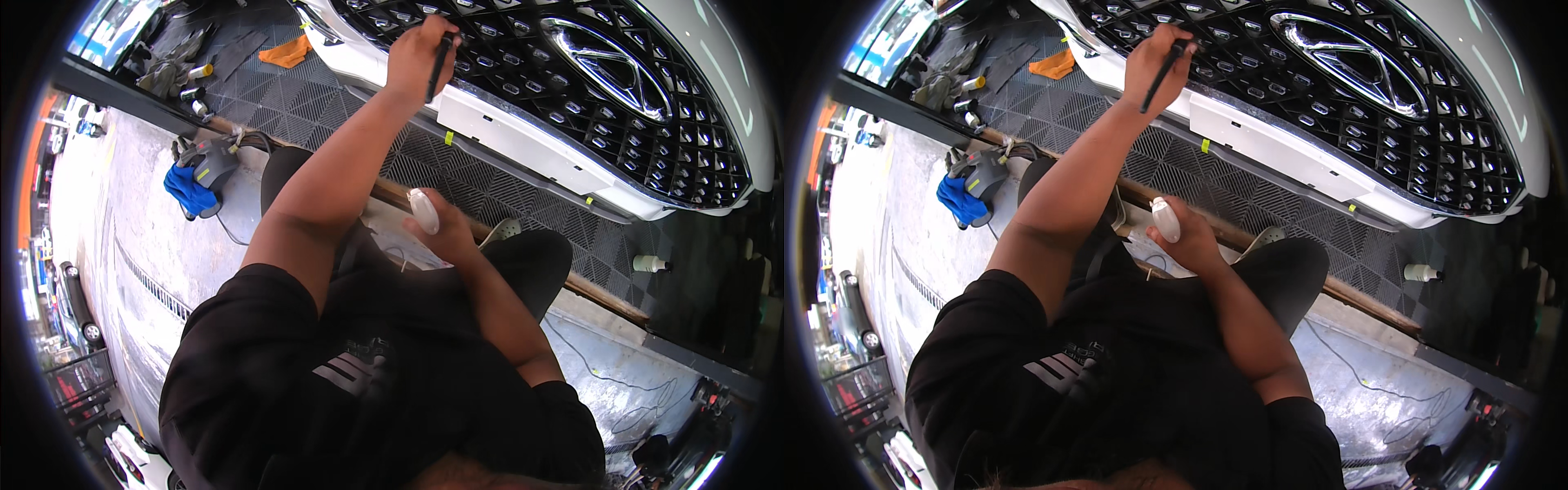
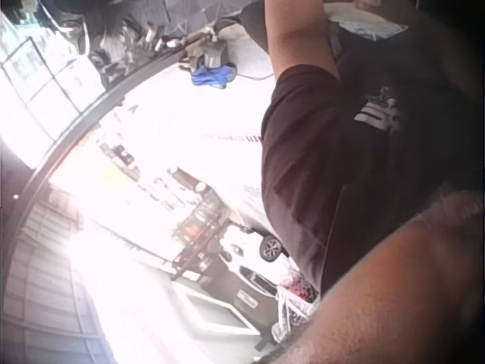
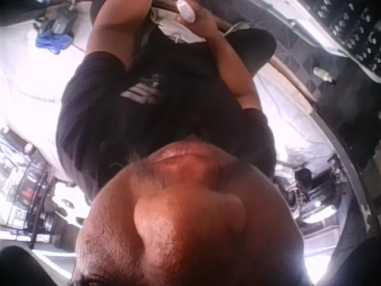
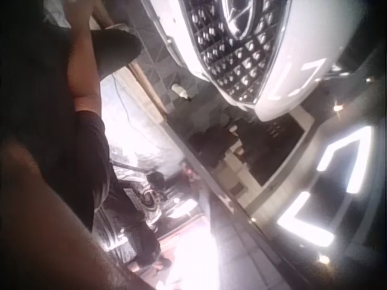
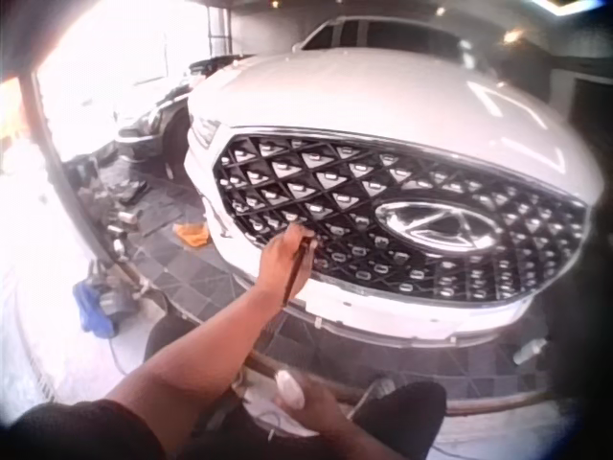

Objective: The person sits on the floor in front of a white car and uses a small brush and a spray bottle to clean the front grille. They repeatedly spray liquid onto the grille and scrub the individual diamond-shaped sections with the brush.

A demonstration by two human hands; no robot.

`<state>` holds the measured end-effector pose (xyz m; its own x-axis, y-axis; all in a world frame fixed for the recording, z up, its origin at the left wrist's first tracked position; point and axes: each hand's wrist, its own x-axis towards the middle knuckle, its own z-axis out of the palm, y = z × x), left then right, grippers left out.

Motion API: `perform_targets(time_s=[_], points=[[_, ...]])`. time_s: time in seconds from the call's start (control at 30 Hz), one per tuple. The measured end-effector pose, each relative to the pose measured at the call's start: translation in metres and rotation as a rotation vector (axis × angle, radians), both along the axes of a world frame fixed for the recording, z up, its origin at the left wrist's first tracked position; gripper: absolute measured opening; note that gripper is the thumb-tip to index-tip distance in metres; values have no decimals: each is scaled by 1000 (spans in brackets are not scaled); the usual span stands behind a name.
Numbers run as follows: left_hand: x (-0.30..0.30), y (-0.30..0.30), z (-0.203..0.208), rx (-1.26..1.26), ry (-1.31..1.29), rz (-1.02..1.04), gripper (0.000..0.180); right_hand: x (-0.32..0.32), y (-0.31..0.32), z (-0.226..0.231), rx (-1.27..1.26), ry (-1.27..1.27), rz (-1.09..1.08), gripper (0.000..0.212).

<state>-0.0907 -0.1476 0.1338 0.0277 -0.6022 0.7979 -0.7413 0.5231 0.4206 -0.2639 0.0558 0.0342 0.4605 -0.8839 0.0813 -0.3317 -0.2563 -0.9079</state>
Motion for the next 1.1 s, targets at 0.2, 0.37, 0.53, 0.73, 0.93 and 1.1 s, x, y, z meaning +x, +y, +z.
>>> perform_targets(time_s=[0.2, 0.37, 0.53, 0.73, 0.93, 1.1], points=[[10, 0, 1, 16, -23, 62, 20, -1, 0, 4, 108, 42, 39, 61], [15, 9, 6, 61, 164, 33, 22, -6, -1, -4, 132, 47, 37, 64], [16, 26, -11, 396, -49, -297, 23, -5, 1, -10, 166, 64, 36, 64], [30, 62, -39, 825, -271, -428, 21, -8, -5, -6, 246, 93, -100, 69], [53, 90, -83, 768, 45, -439, 21, -12, -1, -26, 299, -178, -193, 73], [42, 82, -100, 869, 729, -593, 23, 1, -6, -26, 403, -419, -312, 74]])
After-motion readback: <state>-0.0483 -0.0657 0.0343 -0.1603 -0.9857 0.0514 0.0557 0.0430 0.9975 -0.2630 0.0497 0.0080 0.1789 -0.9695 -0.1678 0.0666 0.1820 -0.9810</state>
